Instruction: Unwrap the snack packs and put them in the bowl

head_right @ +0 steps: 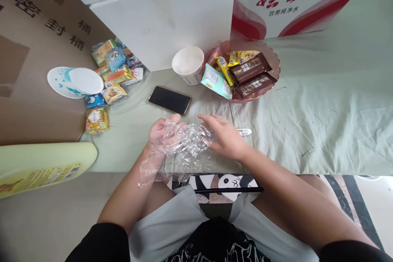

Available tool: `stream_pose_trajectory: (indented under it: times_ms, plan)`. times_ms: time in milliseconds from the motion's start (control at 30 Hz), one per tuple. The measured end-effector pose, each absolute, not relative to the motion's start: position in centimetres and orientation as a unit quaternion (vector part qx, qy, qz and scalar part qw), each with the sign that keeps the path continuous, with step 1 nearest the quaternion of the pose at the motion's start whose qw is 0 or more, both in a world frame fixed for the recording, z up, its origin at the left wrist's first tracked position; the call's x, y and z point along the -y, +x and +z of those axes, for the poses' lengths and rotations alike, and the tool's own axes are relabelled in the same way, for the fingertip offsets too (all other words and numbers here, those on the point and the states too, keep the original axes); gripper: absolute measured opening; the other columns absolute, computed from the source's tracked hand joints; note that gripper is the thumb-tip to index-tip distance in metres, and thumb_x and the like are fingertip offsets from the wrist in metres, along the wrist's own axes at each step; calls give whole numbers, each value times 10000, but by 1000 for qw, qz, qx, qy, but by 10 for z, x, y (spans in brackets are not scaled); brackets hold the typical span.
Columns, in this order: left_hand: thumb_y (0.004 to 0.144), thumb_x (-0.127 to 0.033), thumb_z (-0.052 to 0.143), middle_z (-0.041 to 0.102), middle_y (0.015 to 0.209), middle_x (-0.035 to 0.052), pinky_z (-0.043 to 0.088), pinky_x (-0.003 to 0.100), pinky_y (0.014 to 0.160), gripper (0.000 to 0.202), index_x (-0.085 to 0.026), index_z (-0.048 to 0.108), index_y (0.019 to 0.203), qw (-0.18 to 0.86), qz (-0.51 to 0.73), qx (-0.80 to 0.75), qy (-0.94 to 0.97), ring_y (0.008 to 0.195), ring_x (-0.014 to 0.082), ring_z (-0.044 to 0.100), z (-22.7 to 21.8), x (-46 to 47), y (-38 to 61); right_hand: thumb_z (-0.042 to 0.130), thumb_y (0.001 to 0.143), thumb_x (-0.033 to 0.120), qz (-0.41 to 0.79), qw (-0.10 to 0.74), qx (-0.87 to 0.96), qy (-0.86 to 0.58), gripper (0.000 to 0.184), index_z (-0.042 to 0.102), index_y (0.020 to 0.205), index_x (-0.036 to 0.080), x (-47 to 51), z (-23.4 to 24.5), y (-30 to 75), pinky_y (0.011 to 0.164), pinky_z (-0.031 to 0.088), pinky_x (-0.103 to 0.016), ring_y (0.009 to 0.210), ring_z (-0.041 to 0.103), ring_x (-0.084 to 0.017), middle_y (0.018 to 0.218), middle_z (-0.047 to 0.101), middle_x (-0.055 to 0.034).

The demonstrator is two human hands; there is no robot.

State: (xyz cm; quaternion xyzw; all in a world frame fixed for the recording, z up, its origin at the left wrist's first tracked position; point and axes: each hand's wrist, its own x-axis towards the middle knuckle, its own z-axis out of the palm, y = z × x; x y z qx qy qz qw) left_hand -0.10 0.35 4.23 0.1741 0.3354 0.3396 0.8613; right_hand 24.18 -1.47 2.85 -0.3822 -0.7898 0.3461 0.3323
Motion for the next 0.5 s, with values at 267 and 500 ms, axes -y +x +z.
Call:
stream_pose_trajectory:
  times_ms: [267, 500]
  plan:
    - [541, -181, 915, 754, 815, 37, 552, 272, 824, 642, -206, 615, 1109, 735, 372, -405, 397, 894, 209, 742, 47, -11, -36, 734, 830, 542, 505, 524, 475, -495, 330, 636, 754, 237, 2, 48, 258, 382, 371, -247, 421, 488, -116, 567, 554, 40]
    - [650, -187, 873, 724, 726, -16, 523, 192, 632, 379, -192, 680, 977, 651, 472, -462, 375, 621, 101, 662, 45, -6, -36, 669, 891, 492, 468, 538, 469, -521, 273, 643, 768, 249, -3, 37, 264, 359, 248, -260, 384, 347, -106, 516, 448, 51]
